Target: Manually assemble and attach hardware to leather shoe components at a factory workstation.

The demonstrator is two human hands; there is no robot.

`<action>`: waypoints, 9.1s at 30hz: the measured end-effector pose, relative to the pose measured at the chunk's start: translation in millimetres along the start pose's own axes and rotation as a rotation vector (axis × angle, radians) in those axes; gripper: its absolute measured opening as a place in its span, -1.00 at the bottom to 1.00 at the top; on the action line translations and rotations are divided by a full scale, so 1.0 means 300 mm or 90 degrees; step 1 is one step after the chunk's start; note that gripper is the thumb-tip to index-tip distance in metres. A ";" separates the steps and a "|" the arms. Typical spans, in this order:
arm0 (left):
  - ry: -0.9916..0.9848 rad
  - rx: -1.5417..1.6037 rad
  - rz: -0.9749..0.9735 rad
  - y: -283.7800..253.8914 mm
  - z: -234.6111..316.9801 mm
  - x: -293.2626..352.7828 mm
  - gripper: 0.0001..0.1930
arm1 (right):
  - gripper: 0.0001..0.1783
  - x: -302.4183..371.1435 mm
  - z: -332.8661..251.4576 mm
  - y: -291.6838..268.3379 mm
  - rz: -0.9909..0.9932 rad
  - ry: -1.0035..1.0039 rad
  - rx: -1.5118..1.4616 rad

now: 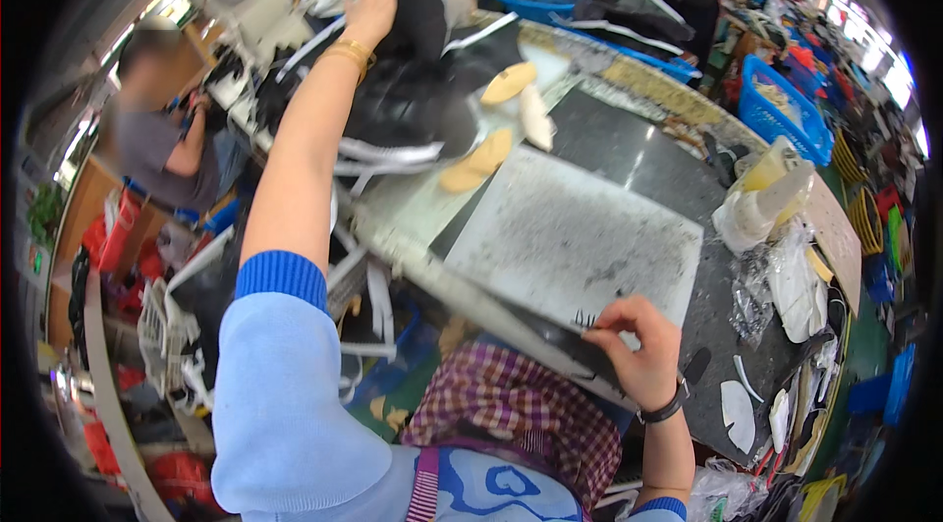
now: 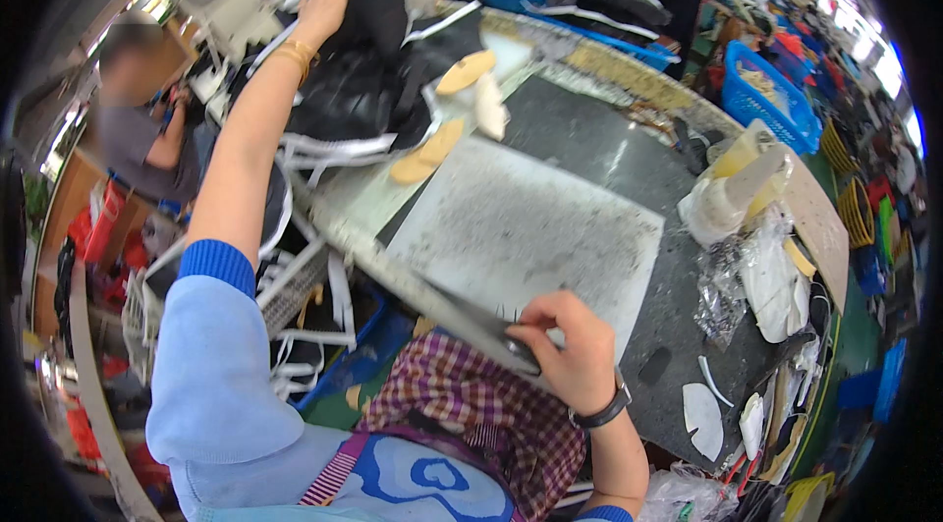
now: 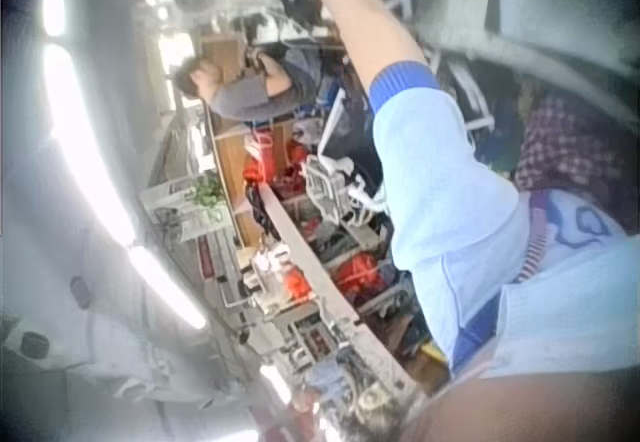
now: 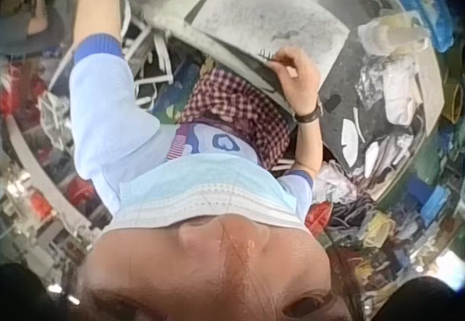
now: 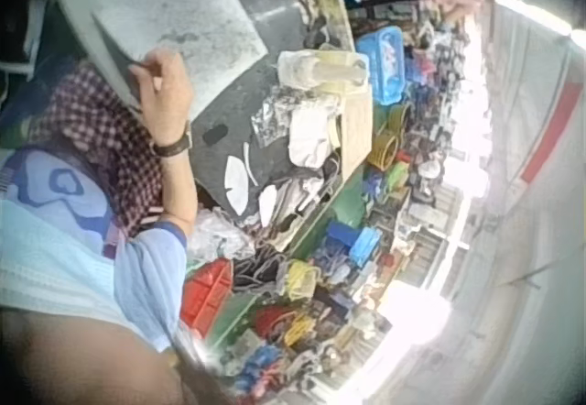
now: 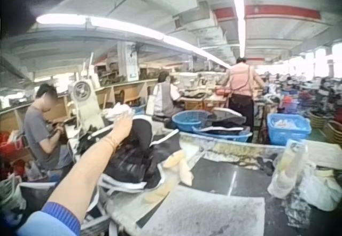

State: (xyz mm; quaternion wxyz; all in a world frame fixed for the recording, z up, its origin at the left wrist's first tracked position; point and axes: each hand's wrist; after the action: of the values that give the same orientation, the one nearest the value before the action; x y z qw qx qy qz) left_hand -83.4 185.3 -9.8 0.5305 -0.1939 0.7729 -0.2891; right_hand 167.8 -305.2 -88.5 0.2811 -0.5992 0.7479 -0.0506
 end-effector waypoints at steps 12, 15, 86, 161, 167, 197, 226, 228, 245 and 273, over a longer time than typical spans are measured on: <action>0.050 0.182 0.005 -0.127 0.009 -0.092 -0.64 | -0.76 0.064 0.040 -0.076 0.062 0.033 0.031; 0.322 0.249 0.222 -0.493 0.179 -0.016 -0.73 | -0.70 0.071 0.023 -0.042 0.084 0.039 0.036; -0.110 1.018 -0.516 -0.868 0.485 0.986 -0.77 | -0.82 0.032 -0.049 0.234 0.136 0.097 -0.322; -0.269 1.292 -0.414 -0.931 0.595 0.890 -0.78 | -0.51 0.035 -0.061 0.141 0.156 0.024 -0.476; -0.211 1.166 -0.474 -0.918 0.581 0.880 -0.80 | -0.44 0.032 -0.064 0.122 0.167 0.002 -0.431; -0.205 1.098 -0.344 -0.910 0.514 0.986 -0.90 | -0.52 0.075 -0.077 0.156 0.192 -0.042 -0.354; 0.179 1.042 -0.294 -0.975 0.523 0.878 -0.86 | -0.45 0.107 0.009 0.189 0.252 0.041 -0.435; 0.091 1.098 -0.584 -1.002 0.488 0.831 -0.85 | -0.44 0.092 -0.001 0.183 0.222 0.032 -0.496; 0.209 0.879 -0.173 -0.922 0.598 0.864 -0.87 | -0.58 0.051 -0.106 0.093 0.204 0.085 -0.201; 0.050 1.109 -0.623 -0.984 0.573 0.806 -0.80 | -0.82 0.061 -0.083 0.069 0.229 -0.187 -0.139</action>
State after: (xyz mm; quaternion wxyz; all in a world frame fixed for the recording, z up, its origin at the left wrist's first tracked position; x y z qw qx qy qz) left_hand -12.7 -226.6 -34.8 0.2845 -0.0246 0.1431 -0.9476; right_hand 135.7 -322.9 -82.7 0.3249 -0.4842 0.7946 0.1690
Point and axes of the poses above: each hand's wrist, its own x-axis away from the middle knuckle, its own y-axis out of the palm, z = x × y, and after that the axes turned 1 degree about -y, right-handed
